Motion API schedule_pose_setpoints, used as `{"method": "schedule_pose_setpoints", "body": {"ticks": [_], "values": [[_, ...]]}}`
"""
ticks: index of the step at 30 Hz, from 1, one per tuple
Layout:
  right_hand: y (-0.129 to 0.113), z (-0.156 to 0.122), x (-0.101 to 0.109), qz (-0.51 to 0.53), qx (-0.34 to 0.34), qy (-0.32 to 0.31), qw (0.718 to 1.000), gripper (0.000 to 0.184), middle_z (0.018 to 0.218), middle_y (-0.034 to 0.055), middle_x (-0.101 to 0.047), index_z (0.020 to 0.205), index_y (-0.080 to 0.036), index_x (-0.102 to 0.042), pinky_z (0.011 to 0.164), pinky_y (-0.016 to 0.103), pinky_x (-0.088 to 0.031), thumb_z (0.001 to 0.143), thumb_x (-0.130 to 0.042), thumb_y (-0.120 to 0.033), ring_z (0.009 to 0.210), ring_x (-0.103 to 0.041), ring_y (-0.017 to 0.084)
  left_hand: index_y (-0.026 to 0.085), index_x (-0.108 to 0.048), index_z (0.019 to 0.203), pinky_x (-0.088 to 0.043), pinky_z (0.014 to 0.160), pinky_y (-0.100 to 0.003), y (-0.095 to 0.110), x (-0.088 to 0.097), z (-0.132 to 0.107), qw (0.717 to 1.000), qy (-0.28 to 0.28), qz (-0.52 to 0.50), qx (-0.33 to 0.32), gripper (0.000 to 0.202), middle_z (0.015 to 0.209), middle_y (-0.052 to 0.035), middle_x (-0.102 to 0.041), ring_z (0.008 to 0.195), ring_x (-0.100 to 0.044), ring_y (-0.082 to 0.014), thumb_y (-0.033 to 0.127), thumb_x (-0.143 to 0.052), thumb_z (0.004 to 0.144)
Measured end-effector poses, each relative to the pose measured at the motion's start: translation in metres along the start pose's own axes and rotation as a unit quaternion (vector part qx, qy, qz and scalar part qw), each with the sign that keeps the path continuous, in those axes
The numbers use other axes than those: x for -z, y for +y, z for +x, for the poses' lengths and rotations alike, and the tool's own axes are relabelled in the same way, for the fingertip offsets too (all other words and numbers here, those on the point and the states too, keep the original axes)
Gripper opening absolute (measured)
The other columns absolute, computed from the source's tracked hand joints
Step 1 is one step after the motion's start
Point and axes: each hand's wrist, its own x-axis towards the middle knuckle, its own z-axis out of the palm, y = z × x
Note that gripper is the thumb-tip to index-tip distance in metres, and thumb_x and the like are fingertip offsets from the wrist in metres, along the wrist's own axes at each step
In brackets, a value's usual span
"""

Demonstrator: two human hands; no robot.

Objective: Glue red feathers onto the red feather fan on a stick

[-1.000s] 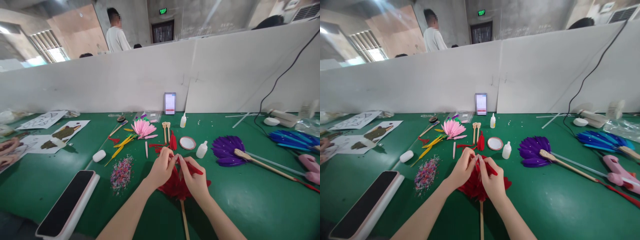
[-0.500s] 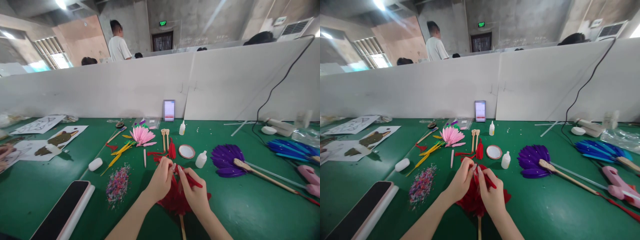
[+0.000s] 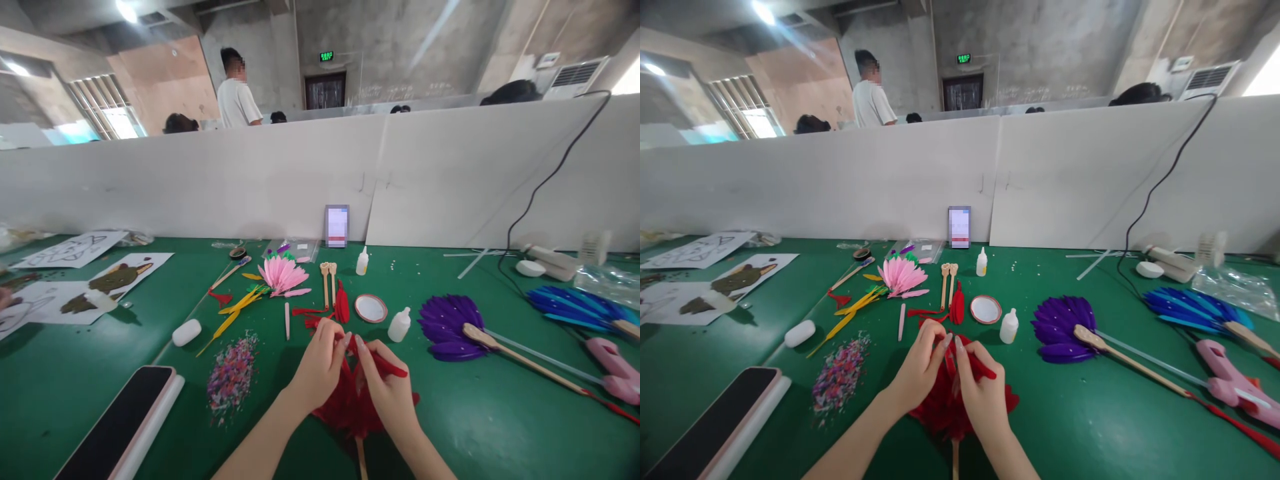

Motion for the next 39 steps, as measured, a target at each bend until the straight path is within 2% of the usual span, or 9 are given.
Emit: {"method": "schedule_pose_setpoints", "body": {"ticks": [4, 19, 32, 39], "values": [[-0.002, 0.001, -0.001, 0.02, -0.005, 0.004, 1.0, 0.036, 0.044, -0.005, -0.043, 0.06, -0.019, -0.051, 0.038, 0.022, -0.035, 0.082, -0.055, -0.048, 0.037, -0.042, 0.01, 0.019, -0.042, 0.087, -0.042, 0.072, -0.029, 0.001, 0.0, 0.0, 1.0, 0.004, -0.009, -0.005, 0.013, 0.088, -0.0038, -0.045, 0.078, -0.047, -0.0151, 0.026, -0.033, 0.094], [0.001, 0.0, -0.002, 0.029, -0.022, -0.011, 0.999, 0.037, 0.042, -0.0057, -0.042, 0.061, -0.019, -0.051, 0.036, 0.023, -0.033, 0.081, -0.055, -0.05, 0.034, -0.041, 0.01, 0.02, -0.04, 0.088, -0.041, 0.074, -0.032, -0.001, 0.004, -0.001, 0.999, -0.048, 0.016, 0.02, 0.018, 0.088, -0.0041, -0.045, 0.079, -0.047, -0.0164, 0.026, -0.026, 0.096], [0.006, 0.0, 0.001, 0.04, -0.033, -0.021, 0.998, 0.035, 0.042, -0.0061, -0.042, 0.059, -0.019, -0.05, 0.037, 0.022, -0.033, 0.081, -0.058, -0.046, 0.035, -0.041, 0.009, 0.02, -0.04, 0.089, -0.043, 0.074, -0.031, -0.001, 0.008, -0.001, 0.997, -0.064, 0.041, 0.01, 0.02, 0.092, -0.005, -0.047, 0.079, -0.048, -0.0157, 0.026, -0.023, 0.096], [0.004, 0.002, 0.003, 0.069, -0.047, -0.011, 0.996, 0.035, 0.04, -0.0063, -0.044, 0.06, -0.02, -0.051, 0.035, 0.022, -0.033, 0.081, -0.058, -0.047, 0.033, -0.04, 0.009, 0.02, -0.045, 0.089, -0.042, 0.071, -0.029, 0.001, 0.011, 0.001, 0.994, -0.068, 0.084, -0.007, 0.016, 0.085, -0.003, -0.052, 0.078, -0.051, -0.0162, 0.026, -0.031, 0.094]]}}
